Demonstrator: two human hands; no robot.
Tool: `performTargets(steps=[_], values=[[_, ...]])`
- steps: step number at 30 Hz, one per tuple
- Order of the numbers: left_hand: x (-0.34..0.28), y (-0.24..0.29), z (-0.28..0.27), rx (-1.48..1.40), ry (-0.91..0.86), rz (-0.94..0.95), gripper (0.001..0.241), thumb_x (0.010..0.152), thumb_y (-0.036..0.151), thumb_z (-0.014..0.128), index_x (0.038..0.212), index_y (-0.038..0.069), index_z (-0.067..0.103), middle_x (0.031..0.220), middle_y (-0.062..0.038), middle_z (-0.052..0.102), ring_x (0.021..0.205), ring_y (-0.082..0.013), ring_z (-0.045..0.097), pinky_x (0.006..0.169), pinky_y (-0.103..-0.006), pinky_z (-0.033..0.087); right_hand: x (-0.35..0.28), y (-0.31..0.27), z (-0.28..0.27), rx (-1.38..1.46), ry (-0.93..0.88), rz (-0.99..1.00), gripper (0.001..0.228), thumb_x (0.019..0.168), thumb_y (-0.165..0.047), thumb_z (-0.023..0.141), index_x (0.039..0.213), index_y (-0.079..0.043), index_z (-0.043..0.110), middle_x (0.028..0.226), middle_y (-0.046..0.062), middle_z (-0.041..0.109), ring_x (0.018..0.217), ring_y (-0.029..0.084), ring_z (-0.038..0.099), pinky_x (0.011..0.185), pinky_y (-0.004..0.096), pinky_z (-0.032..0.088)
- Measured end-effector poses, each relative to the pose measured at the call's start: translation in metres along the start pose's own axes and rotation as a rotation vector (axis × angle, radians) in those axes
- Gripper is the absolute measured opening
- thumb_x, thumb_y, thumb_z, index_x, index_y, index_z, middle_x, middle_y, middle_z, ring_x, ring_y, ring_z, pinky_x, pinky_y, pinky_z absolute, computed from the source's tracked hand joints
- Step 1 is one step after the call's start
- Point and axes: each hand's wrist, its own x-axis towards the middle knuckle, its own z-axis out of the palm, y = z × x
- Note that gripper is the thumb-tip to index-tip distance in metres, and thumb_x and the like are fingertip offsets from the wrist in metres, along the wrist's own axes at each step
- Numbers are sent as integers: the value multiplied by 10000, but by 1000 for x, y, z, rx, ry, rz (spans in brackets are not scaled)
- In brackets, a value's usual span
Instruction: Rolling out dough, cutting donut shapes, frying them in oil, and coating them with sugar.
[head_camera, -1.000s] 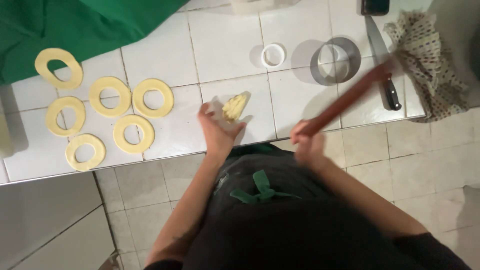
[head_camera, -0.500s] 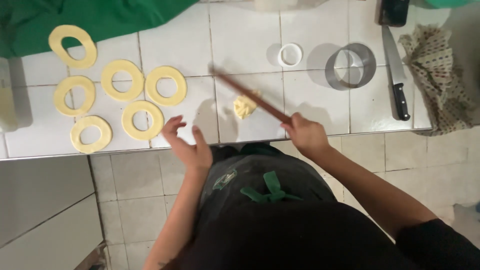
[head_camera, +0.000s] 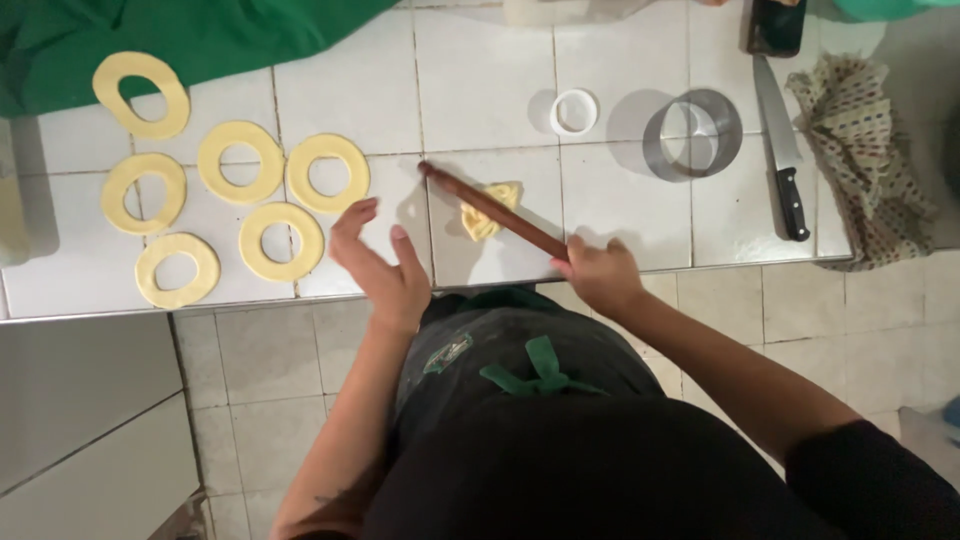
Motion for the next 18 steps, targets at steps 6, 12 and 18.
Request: performTargets(steps=[6,12,18], values=[[33,-22,31,355,-420,369,587,977,241,711,1472,35,473,1500,-173,537,1463,-336,423,1215,-552,187,25,25,-29,97,176,9,322,913,-380,721,918,-89,582,775,106,654,641,327,623,639,454,481],[-25,-35,88,120,-607,-227,763,807,317,867,1359,-31,471,1315,-261,537,1171,-436,541,969,-450,479,4,44,-51,463,296,327,220,999,-239,718,1074,-58,619,763,125,628,670,355,621,601,453,492],[-57,-17,134,-152,-486,-836,600,794,296,838,1223,-3,544,1137,-183,642,963,-284,660,826,-415,571,-1,54,-20,406,325,193,258,977,-264,730,1066,-60,601,905,129,637,830,354,612,726,446,469]])
